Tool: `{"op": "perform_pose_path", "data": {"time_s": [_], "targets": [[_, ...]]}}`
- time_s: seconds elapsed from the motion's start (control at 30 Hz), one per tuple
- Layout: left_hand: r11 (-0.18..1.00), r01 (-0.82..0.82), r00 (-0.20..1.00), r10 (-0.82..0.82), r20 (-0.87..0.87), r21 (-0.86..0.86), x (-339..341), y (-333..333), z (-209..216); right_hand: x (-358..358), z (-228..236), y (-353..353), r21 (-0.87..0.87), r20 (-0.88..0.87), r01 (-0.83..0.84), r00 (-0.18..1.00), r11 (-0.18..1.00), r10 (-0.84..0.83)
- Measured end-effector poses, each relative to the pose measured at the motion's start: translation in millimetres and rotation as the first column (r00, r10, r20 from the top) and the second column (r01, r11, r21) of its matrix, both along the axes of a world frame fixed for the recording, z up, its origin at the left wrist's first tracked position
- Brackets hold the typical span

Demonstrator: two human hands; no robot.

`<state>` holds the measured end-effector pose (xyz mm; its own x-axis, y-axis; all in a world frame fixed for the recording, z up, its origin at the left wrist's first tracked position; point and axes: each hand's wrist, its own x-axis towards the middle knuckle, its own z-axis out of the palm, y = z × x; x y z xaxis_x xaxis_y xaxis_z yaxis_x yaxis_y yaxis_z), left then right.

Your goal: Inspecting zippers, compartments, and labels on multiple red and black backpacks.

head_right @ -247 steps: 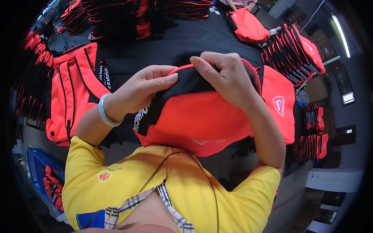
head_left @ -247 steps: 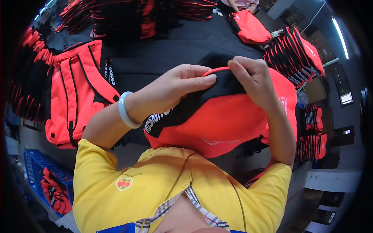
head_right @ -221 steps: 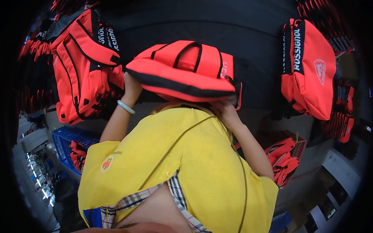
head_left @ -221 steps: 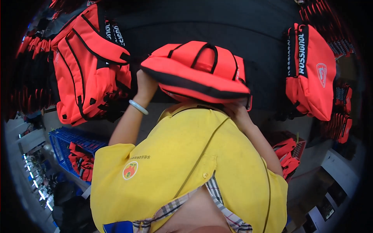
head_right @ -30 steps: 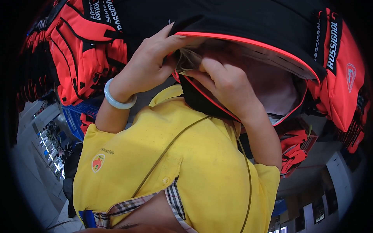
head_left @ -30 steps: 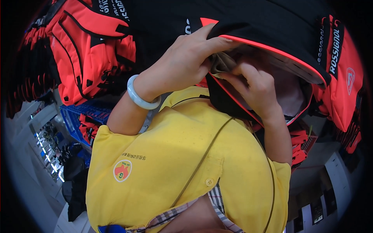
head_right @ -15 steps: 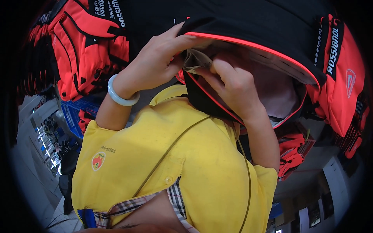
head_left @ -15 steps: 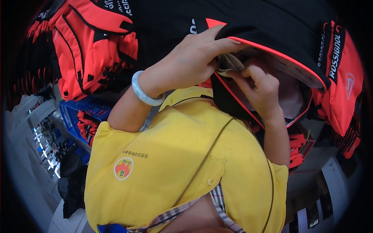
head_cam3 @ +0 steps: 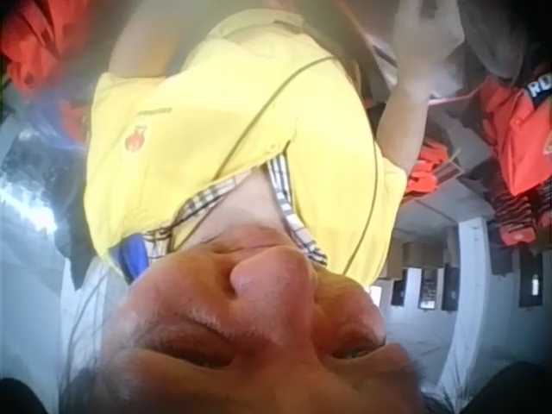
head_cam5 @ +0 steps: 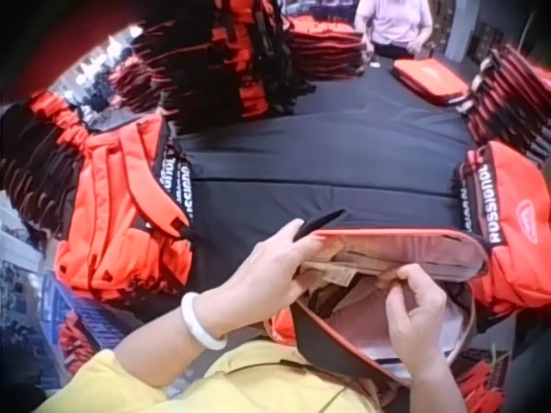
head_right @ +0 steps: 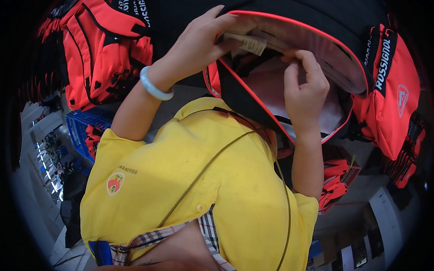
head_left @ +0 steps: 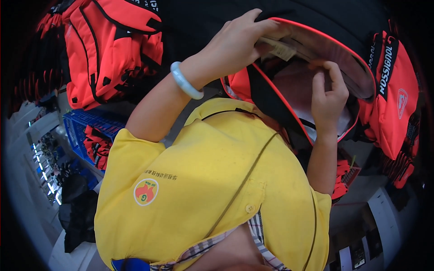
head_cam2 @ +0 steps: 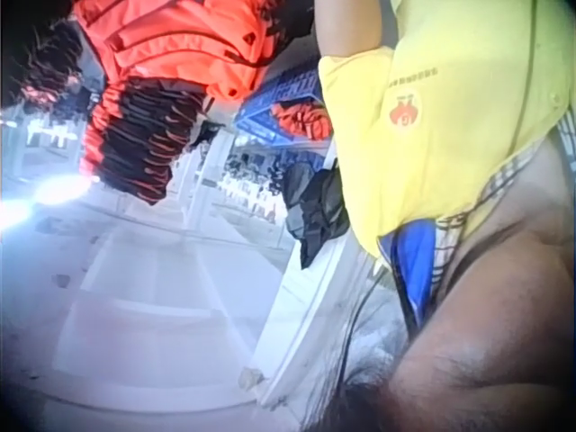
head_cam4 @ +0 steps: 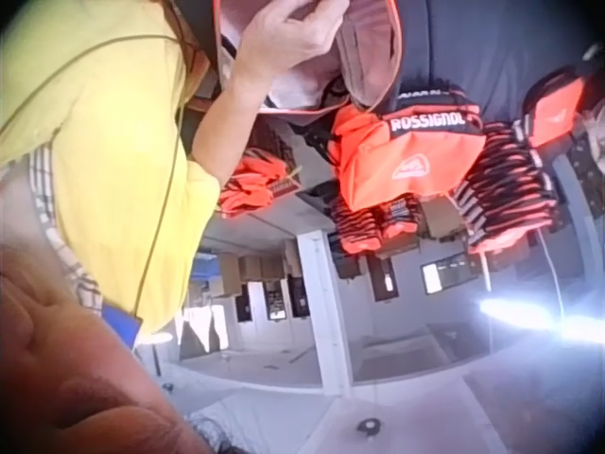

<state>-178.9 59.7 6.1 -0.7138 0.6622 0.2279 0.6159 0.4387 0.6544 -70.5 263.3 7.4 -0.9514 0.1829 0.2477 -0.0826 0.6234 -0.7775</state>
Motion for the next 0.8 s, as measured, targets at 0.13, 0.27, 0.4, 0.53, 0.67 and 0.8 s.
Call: {"op": "perform_pose_path", "data": {"time_s": [0.13, 0.27, 0.4, 0.53, 0.67, 0.8], "targets": [[0.986, -0.148, 0.989, 0.147, 0.017, 0.082, -7, 21, 33, 7, 7, 2, -0.011, 0.175, -0.144, 0.974, 0.990, 0.143], [0.970, -0.160, 0.987, 0.154, 0.042, 0.184, -21, 27, 30, 15, 16, 2, -0.213, 0.381, -0.325, 0.841, 0.921, 0.385], [0.964, -0.053, 0.947, 0.132, -0.294, 0.262, -33, 22, -1, -15, 55, 44, 0.159, -0.264, -0.038, 0.961, 0.986, 0.080], [0.972, -0.016, 0.957, 0.083, -0.279, 0.233, -32, 26, 40, -69, 69, 111, 0.593, -0.224, -0.039, 0.951, 0.804, 0.211], [0.983, -0.041, 0.817, 0.135, -0.561, 0.177, -83, 21, 103, -122, 133, 128, 0.587, -0.054, -0.212, 0.953, 0.781, 0.300], [0.966, 0.128, 0.763, 0.050, -0.644, 0.226, -31, 52, 255, -157, 267, 118, 0.750, -0.126, 0.260, 0.959, 0.608, -0.254]]}}
